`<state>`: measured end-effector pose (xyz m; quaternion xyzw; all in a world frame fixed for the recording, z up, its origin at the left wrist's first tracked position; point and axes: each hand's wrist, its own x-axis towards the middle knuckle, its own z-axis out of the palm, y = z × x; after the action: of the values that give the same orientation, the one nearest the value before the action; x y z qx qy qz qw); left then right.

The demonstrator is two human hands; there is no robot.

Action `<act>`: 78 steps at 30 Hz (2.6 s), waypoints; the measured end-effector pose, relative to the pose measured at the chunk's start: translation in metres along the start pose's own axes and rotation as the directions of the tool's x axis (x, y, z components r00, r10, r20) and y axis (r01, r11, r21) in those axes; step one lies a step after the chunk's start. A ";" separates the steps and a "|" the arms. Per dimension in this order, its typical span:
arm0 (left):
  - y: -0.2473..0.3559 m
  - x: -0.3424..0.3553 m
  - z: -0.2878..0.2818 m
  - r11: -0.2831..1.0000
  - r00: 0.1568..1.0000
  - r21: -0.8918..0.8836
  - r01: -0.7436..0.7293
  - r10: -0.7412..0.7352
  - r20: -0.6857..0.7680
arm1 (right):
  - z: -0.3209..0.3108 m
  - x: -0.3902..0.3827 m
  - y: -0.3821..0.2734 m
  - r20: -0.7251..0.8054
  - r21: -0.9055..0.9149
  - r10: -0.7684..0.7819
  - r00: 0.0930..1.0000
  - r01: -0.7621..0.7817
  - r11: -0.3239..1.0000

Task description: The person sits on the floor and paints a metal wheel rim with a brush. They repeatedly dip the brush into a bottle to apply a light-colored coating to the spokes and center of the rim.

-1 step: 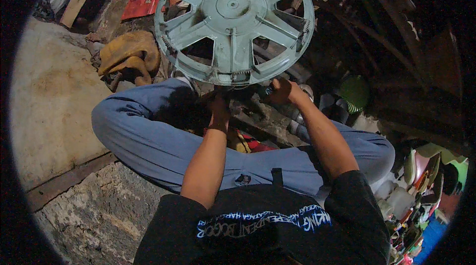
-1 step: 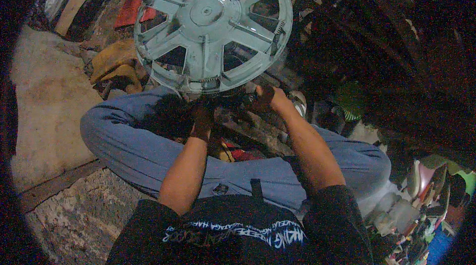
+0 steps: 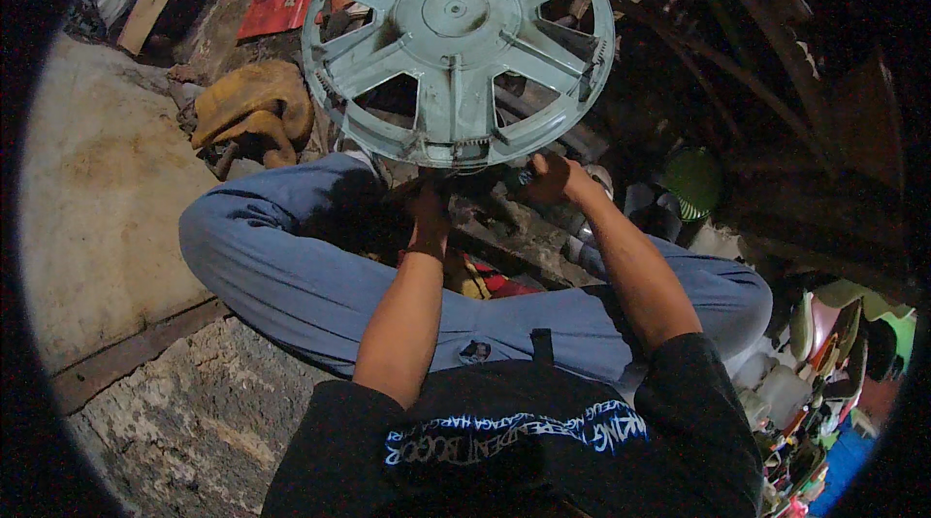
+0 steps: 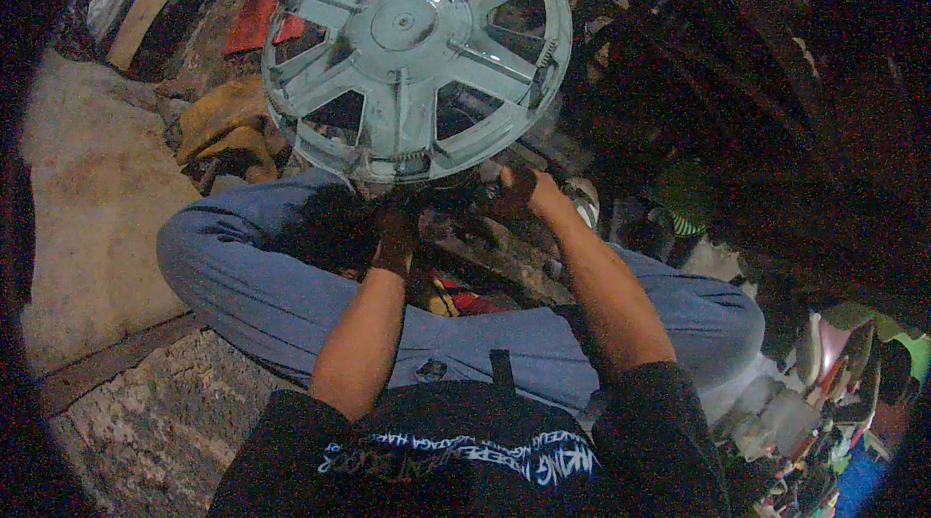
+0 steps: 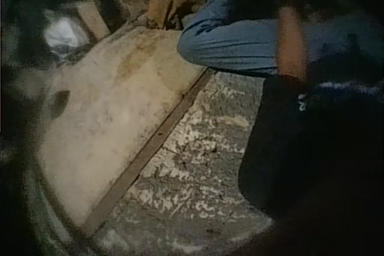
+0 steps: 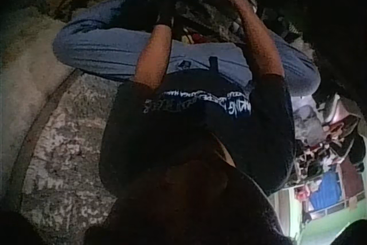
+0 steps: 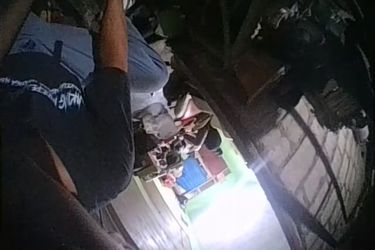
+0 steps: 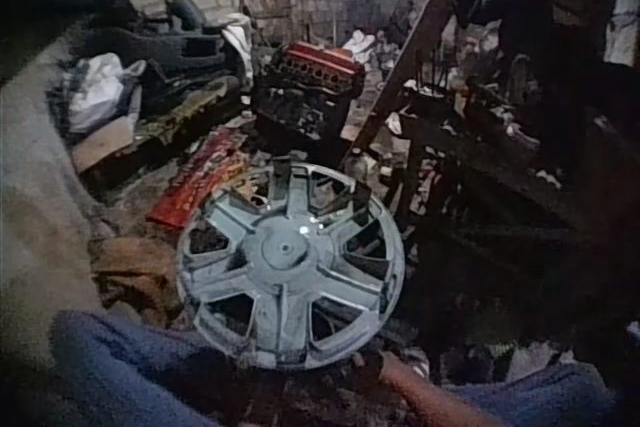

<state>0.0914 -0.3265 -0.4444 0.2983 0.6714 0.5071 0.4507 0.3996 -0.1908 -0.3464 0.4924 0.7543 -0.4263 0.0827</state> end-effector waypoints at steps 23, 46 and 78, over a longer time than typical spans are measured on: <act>0.125 -0.024 0.039 0.797 0.869 -0.348 0.494 -0.450 0.204 | -0.001 -0.005 0.012 -0.078 0.066 0.012 0.997 -0.007 0.998; 0.085 -0.009 0.035 0.685 0.796 -0.412 0.601 -0.562 0.226 | 0.014 0.012 0.031 -0.106 0.075 -0.164 0.981 0.173 0.982; 0.052 -0.001 0.033 0.806 0.890 -0.380 0.454 -0.425 0.163 | -0.050 -0.052 -0.050 -0.095 -0.103 -0.017 0.995 0.007 0.995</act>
<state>0.1189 -0.2975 -0.3970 0.0515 0.5850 0.5068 0.6311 0.3995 -0.1967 -0.2589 0.5028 0.7813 -0.3633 0.0690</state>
